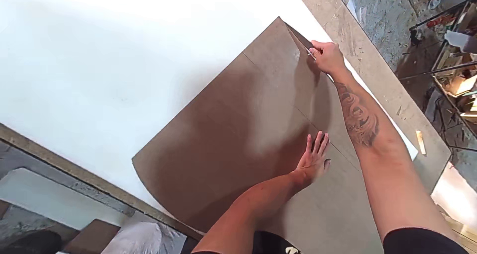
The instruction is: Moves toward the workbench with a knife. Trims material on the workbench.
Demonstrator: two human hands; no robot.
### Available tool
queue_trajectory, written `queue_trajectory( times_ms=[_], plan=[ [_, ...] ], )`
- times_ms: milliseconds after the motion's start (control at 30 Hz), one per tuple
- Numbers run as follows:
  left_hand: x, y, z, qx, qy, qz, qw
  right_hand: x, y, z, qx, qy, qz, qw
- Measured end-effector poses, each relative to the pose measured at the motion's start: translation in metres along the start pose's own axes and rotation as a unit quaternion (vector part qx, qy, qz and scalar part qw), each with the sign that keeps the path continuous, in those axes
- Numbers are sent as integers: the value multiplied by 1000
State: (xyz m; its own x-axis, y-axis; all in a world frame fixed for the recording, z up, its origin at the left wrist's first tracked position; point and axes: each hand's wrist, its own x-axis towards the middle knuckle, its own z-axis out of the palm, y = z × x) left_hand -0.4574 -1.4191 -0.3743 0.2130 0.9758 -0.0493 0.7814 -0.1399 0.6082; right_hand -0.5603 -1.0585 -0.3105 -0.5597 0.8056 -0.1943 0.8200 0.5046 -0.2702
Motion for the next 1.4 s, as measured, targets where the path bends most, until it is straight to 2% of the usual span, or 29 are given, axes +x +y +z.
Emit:
queue_trajectory(
  times_ms=[133, 267, 367, 533, 600, 667, 733, 767, 867, 900, 967, 1067, 1200, 1400],
  plan=[
    [4, 6, 5, -22, -11, -3, 1000, 10, 3, 0, -24, -15, -36, 999],
    [9, 4, 3, -14, -7, -12, 1000, 17, -4, -15, -79, -53, -113, 989],
    [7, 11, 1, -6, -25, -6, 1000, 26, -10, -16, -144, -70, -112, 981],
    [8, 8, 2, 49, 4, -12, 999, 21, -3, -13, -123, -80, -123, 981],
    [10, 15, 0, 75, -2, -2, 997, 13, -5, -15, -118, -75, -96, 986],
    [13, 25, -13, 86, -56, -1, 995, 3, -23, -17, -78, -63, -13, 995],
    [24, 34, -22, 117, -127, -16, 985, 1, -30, -15, -57, -62, 13, 996],
    [24, 37, -16, 134, -125, -22, 983, -4, -24, -10, -56, -67, 12, 996],
    [23, 32, -2, 152, -18, -32, 988, -39, 15, -16, -36, -62, 13, 997],
    [20, 31, 8, 159, 39, -36, 986, -62, 33, -15, -35, -76, 12, 996],
    [19, 29, 27, 188, 91, -61, 976, -115, 79, -16, -43, -93, 23, 995],
    [25, 34, 32, 225, 68, -94, 967, -205, 164, -17, -66, -91, 36, 993],
    [27, 32, 32, 242, 64, -89, 964, -335, 289, -20, -81, -98, 56, 990],
    [27, 41, 32, 233, 31, -108, 966, -523, 428, -37, -142, -132, 124, 973]
  ],
)
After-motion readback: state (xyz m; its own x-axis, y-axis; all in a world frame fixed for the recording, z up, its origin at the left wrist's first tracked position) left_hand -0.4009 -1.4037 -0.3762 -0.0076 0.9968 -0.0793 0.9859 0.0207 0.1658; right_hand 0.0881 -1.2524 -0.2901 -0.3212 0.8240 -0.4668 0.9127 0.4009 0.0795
